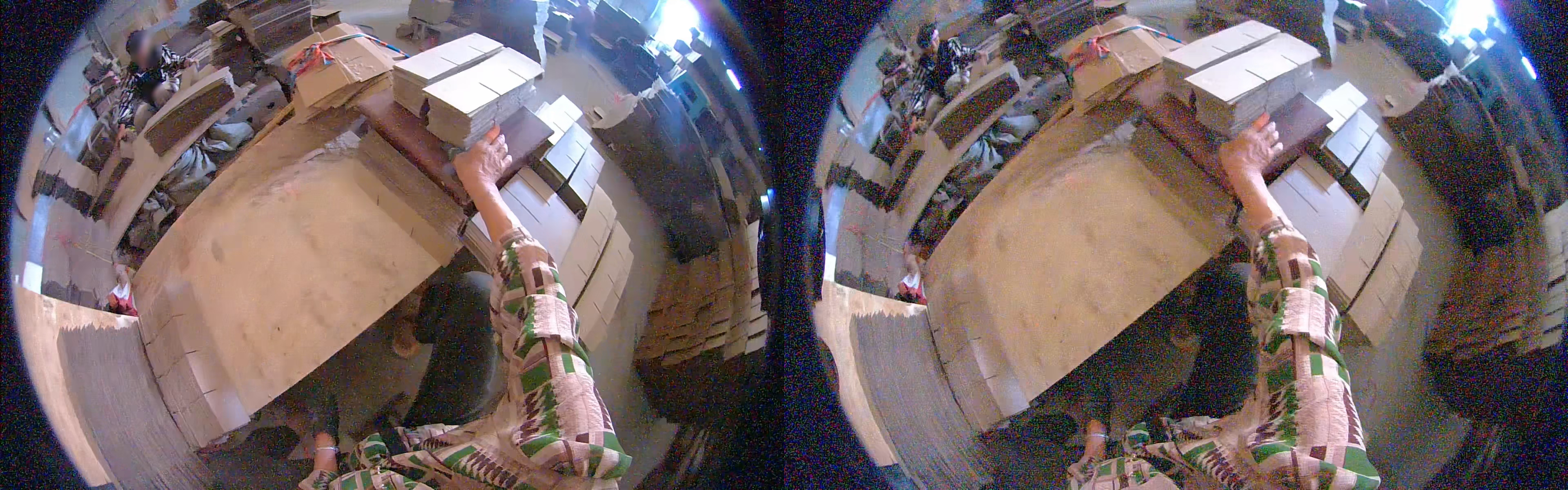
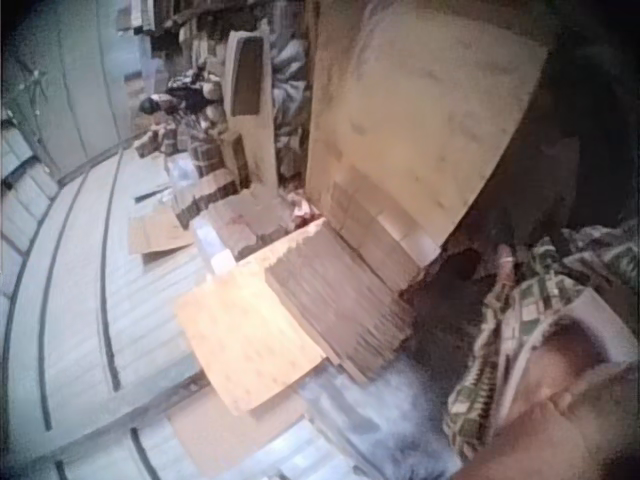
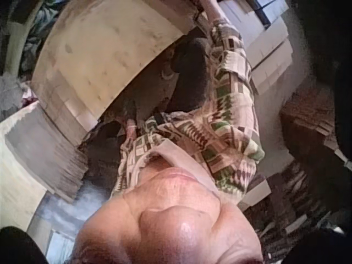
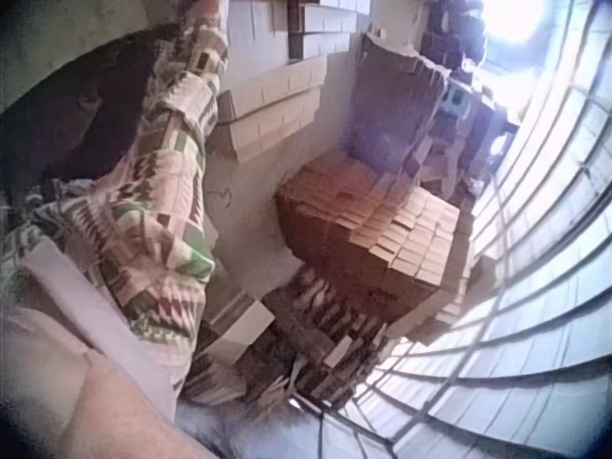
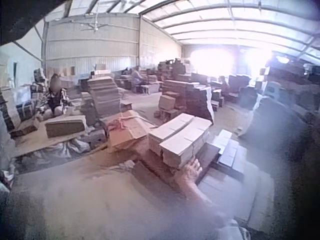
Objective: The person sits on the floor and uses a knife to cut large sheets of cardboard into smaller rectangular pieces. They repeatedly pick up sheets, cut them, and stack the resulting pieces on the table.
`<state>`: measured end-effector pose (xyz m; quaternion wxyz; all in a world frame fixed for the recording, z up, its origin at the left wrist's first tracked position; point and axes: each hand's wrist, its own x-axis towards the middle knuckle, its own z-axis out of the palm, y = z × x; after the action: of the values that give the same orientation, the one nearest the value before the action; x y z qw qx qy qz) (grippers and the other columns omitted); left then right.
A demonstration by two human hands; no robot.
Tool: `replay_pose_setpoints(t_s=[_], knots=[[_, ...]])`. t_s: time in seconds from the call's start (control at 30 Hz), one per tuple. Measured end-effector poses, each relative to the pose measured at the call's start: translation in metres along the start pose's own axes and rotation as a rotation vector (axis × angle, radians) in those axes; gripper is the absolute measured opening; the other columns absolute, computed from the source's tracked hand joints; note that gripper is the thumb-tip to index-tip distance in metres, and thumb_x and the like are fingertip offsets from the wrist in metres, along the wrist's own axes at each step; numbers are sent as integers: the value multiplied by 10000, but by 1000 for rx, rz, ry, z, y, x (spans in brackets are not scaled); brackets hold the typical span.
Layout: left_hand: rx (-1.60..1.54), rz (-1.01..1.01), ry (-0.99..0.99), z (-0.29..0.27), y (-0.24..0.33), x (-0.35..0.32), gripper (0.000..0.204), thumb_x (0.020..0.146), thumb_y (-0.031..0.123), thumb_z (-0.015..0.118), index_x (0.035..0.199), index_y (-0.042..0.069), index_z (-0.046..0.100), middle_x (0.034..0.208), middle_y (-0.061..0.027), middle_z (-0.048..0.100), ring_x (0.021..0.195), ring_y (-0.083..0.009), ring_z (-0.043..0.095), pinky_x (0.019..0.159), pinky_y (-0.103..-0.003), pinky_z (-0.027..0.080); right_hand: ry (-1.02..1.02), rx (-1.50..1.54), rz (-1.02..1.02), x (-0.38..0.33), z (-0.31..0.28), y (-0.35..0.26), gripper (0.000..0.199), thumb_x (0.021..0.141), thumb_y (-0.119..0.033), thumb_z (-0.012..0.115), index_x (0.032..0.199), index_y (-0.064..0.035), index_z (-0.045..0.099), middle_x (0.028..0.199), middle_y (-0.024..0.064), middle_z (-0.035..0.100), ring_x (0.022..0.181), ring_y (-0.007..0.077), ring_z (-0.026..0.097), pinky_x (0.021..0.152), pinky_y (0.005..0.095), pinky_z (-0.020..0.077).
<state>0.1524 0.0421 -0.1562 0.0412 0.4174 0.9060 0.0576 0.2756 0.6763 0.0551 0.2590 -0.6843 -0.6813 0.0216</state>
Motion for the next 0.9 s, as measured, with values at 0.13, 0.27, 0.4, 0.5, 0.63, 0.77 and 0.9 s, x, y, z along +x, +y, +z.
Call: replay_pose_setpoints(t_s=[0.13,0.27,0.4,0.5,0.63,0.77,0.9], knots=[[-1,10,-8,0,2,2,391,992,294,561,1300,58,607,1252,-179,639,1125,-271,604,965,-405,476,50,-3,1,9,-7,53,915,786,-226,673,1524,58,213,1488,249,390,1373,408,385,1140,514,286],[-4,35,-12,2,6,5,382,996,290,557,1292,57,615,1236,-181,649,1104,-264,618,950,-399,489,33,317,40,28,6,119,694,819,-152,665,1443,28,420,1216,194,629,1099,344,612,953,404,486],[1,34,-21,6,4,4,373,1000,286,554,1284,55,623,1220,-182,659,1083,-256,632,934,-393,502,-326,1357,652,41,-11,145,398,956,-202,566,1323,-48,573,1063,109,669,927,245,663,750,396,557],[5,29,-10,4,-1,2,367,1003,284,552,1279,54,629,1208,-183,666,1068,-250,642,923,-389,511,-341,1369,825,35,-62,103,441,992,-246,524,1389,-54,510,1065,97,622,906,204,635,732,394,545],[37,181,133,9,-13,31,359,1007,280,549,1271,53,637,1193,-184,676,1047,-243,657,907,-383,523,-148,1190,416,47,-39,115,554,940,-359,591,1398,-56,518,891,98,638,773,234,597,685,375,493],[-268,232,97,-40,29,107,343,1011,289,552,1240,57,659,1089,-152,703,940,-197,670,820,-344,532,17,778,223,59,6,148,476,935,-208,559,1373,-23,553,979,102,651,839,207,622,707,337,505],[-948,-177,-214,-200,168,187,351,1015,327,561,1191,53,692,887,-97,748,747,-122,689,655,-267,529,14,666,150,45,11,139,508,876,-177,535,1358,-23,577,1116,167,671,943,263,632,803,353,490]])
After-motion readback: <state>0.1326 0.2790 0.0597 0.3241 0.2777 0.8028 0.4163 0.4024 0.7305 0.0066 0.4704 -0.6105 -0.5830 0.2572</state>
